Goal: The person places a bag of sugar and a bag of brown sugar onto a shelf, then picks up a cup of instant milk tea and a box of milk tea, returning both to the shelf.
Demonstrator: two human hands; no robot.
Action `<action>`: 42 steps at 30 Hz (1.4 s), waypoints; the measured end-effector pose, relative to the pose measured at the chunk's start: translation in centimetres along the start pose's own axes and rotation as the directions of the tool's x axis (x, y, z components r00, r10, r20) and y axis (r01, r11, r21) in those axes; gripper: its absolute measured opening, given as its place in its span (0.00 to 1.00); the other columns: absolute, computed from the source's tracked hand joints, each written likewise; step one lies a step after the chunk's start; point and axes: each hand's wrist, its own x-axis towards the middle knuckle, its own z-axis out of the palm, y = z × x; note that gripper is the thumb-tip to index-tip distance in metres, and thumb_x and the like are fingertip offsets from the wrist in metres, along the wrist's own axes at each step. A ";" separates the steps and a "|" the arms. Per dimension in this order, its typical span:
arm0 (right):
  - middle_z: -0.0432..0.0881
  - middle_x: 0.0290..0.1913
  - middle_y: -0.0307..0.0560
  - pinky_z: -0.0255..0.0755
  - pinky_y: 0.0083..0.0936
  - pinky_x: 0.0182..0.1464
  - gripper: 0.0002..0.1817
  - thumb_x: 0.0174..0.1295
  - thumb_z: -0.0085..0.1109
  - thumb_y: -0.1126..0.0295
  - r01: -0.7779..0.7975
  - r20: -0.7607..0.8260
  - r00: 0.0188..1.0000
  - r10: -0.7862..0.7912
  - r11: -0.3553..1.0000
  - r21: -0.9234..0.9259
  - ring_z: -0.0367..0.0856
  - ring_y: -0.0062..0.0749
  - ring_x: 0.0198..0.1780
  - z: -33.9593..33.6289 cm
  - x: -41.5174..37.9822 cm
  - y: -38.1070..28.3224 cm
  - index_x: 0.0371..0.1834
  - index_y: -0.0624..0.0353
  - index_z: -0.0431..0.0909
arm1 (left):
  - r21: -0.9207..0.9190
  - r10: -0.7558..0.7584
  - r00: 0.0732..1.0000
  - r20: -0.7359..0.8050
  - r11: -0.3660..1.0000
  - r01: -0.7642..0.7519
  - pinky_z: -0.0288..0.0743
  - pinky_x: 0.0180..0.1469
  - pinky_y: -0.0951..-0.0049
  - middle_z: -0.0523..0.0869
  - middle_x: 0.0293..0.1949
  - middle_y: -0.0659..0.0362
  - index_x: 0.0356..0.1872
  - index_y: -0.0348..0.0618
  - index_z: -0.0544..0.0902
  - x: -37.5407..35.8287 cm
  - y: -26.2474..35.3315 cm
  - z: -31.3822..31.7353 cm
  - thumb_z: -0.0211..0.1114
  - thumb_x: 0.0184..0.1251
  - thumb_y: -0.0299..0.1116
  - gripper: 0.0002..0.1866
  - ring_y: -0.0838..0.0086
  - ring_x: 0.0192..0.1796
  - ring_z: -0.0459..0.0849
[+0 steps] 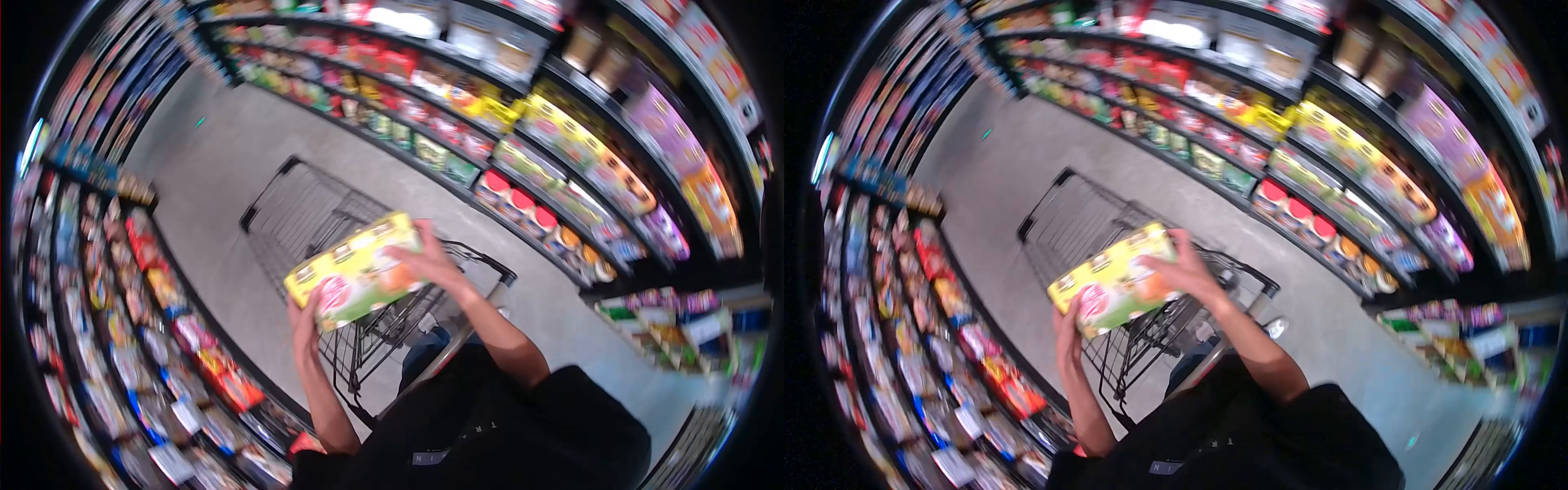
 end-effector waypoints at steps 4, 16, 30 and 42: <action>0.76 0.56 0.56 0.74 0.29 0.57 0.42 0.56 0.73 0.61 0.044 -0.112 0.993 -0.025 0.984 0.174 0.79 0.32 0.55 -3.9 -3.6 -1.1 0.65 0.66 0.54 | -0.005 -0.036 0.996 0.080 0.999 0.036 0.73 0.61 0.68 0.74 0.60 0.46 0.70 0.36 0.56 -2.1 1.1 5.1 0.73 0.60 0.32 0.42 0.66 0.60 0.77; 0.80 0.52 0.51 0.74 0.28 0.57 0.37 0.57 0.73 0.59 0.053 -0.348 0.937 0.032 0.971 0.232 0.80 0.31 0.53 -12.0 -9.9 0.0 0.63 0.68 0.64 | 0.023 -0.117 0.945 0.306 0.993 0.116 0.80 0.52 0.70 0.82 0.51 0.52 0.60 0.36 0.71 -4.5 2.2 14.2 0.70 0.63 0.30 0.26 0.70 0.49 0.84; 0.77 0.60 0.49 0.68 0.25 0.63 0.40 0.59 0.70 0.58 0.124 -0.624 0.769 0.138 0.926 0.357 0.75 0.30 0.59 -25.0 -15.1 -0.6 0.70 0.63 0.62 | 0.320 -0.285 0.779 0.558 0.941 0.114 0.77 0.52 0.73 0.82 0.50 0.53 0.59 0.30 0.73 -0.1 -0.4 34.5 0.69 0.66 0.38 0.27 0.73 0.49 0.83; 0.81 0.55 0.49 0.71 0.23 0.59 0.25 0.66 0.61 0.62 0.333 -0.756 0.654 -0.043 0.913 0.237 0.80 0.25 0.53 -40.0 -2.6 -1.2 0.60 0.68 0.71 | 0.188 -0.124 0.623 0.772 0.981 -0.038 0.77 0.53 0.75 0.85 0.48 0.54 0.56 0.31 0.77 11.2 -7.0 52.8 0.63 0.70 0.39 0.22 0.76 0.47 0.85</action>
